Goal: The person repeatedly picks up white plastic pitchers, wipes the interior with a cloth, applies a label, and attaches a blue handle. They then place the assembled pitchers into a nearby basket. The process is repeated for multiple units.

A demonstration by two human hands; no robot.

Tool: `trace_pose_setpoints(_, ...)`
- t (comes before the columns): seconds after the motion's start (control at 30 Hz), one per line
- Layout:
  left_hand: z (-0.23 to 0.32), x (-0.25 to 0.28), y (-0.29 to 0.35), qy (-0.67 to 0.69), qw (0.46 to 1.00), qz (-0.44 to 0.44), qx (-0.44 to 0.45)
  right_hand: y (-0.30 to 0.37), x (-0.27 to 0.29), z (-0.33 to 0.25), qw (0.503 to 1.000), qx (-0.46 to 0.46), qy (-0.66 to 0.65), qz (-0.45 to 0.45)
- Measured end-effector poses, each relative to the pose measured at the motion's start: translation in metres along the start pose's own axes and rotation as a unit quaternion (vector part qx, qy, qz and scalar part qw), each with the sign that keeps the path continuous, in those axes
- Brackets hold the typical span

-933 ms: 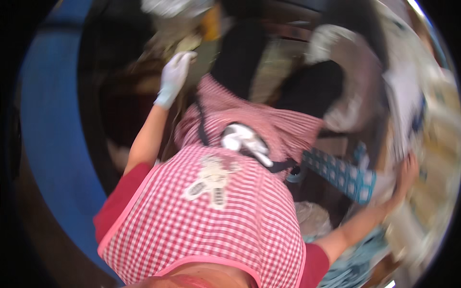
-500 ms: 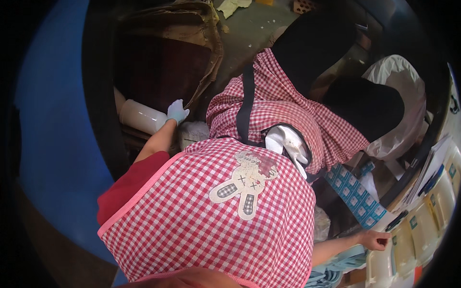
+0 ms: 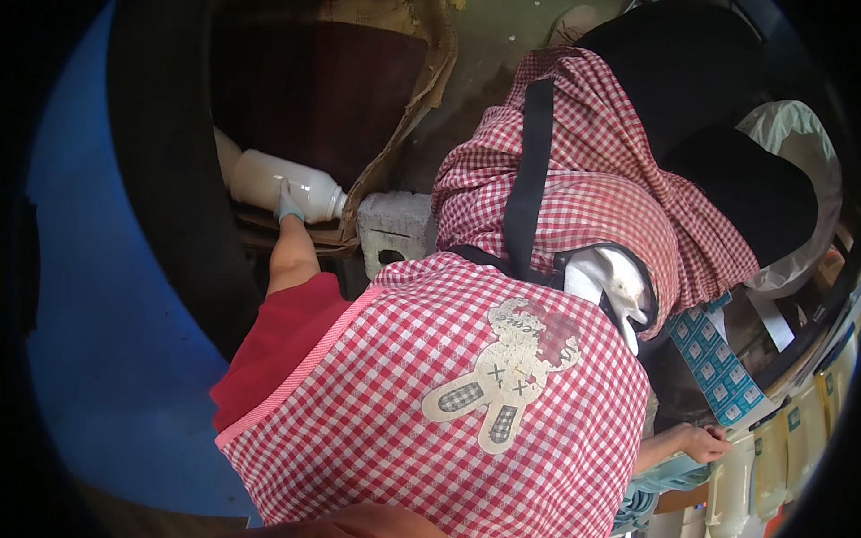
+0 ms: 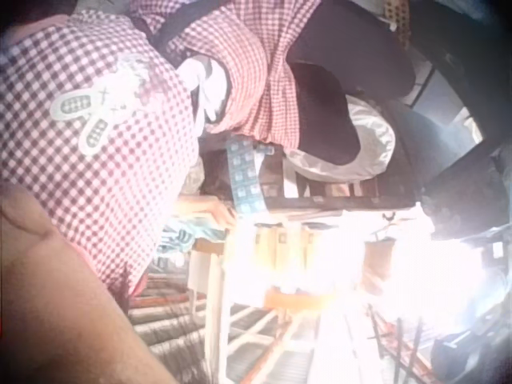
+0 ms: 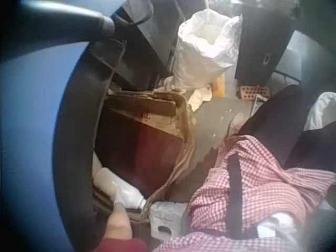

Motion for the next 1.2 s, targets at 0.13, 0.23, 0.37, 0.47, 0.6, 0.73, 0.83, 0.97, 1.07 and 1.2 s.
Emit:
trace_pose_setpoints(0.13, 0.060, -0.012, 0.115, -0.075, 0.958, -0.077, -0.267, 0.008, -0.042, -0.061, 0.992, 0.028, -0.111, -0.049)
trace_pose_setpoints(0.23, 0.097, -0.093, 0.158, -0.016, 0.793, -0.381, -0.475, 0.009, -0.089, -0.105, 0.968, 0.086, -0.194, -0.133)
trace_pose_setpoints(0.37, 0.161, -0.183, 0.262, 0.157, 0.780, -0.431, -0.426, 0.028, -0.120, -0.182, 0.932, 0.135, -0.255, -0.219)
trace_pose_setpoints(0.47, 0.198, -0.167, 0.213, 0.099, 0.839, -0.052, -0.533, 0.050, -0.120, -0.209, 0.917, 0.117, -0.255, -0.282)
trace_pose_setpoints(0.6, 0.194, -0.167, 0.114, 0.346, 0.929, -0.128, -0.037, 0.094, -0.128, -0.211, 0.925, 0.127, -0.197, -0.298)
trace_pose_setpoints(0.73, 0.169, -0.182, 0.114, 0.401, 0.902, -0.153, 0.045, 0.094, -0.124, -0.189, 0.928, 0.119, -0.191, -0.296)
trace_pose_setpoints(0.83, 0.197, -0.156, 0.186, 0.185, 0.932, -0.091, -0.299, 0.093, -0.127, -0.194, 0.929, 0.090, -0.211, -0.289)
trace_pose_setpoints(0.97, 0.218, -0.097, 0.209, 0.038, 0.870, 0.119, -0.477, 0.093, -0.136, -0.204, 0.915, 0.108, -0.217, -0.322)
trace_pose_setpoints(1.07, 0.208, -0.053, 0.178, 0.003, 0.898, 0.209, -0.388, 0.090, -0.148, -0.207, 0.900, 0.134, -0.223, -0.350)
trace_pose_setpoints(1.2, 0.197, -0.038, 0.129, -0.072, 0.919, 0.173, -0.347, 0.097, -0.156, -0.214, 0.894, 0.139, -0.207, -0.372)
Point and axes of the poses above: each hand's wrist, its own y-axis away from the middle knuckle, its own x-axis out of the back of the hand, z = x × y, the point moved 5 cm from there along -y, towards the middle knuckle, and after that the axes turned 14 degrees about y, right-handed, at the moved point
